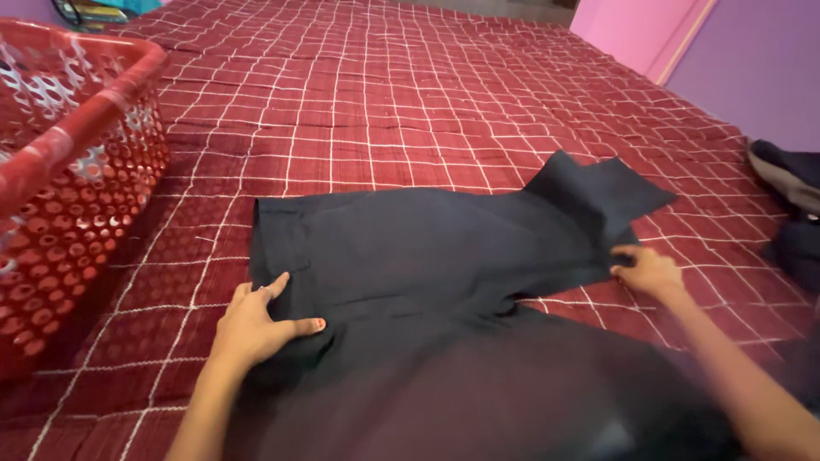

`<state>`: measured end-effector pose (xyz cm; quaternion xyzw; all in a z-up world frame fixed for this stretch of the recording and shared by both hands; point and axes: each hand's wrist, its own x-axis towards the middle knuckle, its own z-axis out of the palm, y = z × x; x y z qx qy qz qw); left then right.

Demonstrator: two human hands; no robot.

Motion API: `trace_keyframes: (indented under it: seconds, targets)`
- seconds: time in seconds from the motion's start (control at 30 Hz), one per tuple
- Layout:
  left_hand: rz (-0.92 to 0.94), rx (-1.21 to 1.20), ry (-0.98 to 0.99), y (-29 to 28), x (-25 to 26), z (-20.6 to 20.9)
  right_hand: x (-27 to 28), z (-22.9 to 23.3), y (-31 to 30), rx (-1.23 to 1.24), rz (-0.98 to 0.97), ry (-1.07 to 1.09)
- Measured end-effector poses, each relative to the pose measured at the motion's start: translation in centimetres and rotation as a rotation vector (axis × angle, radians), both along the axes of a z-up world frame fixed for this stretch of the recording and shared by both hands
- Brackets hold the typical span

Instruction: The person folds a pair of black trousers on a bed by hand, aligning the legs and smoothing the fabric.

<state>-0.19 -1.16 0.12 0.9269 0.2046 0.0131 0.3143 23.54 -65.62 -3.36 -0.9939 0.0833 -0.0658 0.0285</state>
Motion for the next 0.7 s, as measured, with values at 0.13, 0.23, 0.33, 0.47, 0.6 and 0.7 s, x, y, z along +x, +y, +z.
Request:
trace_keyframes:
  seconds: [0.13, 0.23, 0.33, 0.47, 0.6, 0.7]
  targets:
    - [0.006, 0.072, 0.027, -0.6, -0.6, 0.6, -6.1, 3.1, 7.2, 0.08, -0.009, -0.068]
    - [0.001, 0.08, 0.095, -0.7, -0.2, 0.2, -11.5, 6.1, 15.4, 0.151, 0.197, -0.239]
    - [-0.08, 0.082, -0.068, 0.7, -0.1, -2.0, -15.8, 7.8, 23.8, 0.282, 0.438, -0.312]
    - [-0.078, -0.229, -0.292, 3.5, 0.4, -5.9, -19.6, 7.6, 34.7, 0.542, 0.583, -0.176]
    - [-0.164, -0.492, -0.368, 5.6, 0.9, -9.0, -22.3, 6.3, 43.5, 0.352, 0.666, -0.067]
    - [-0.184, -0.8, -0.34, 7.1, 1.0, -9.2, -23.3, 5.2, 47.8, 0.268, 0.771, -0.158]
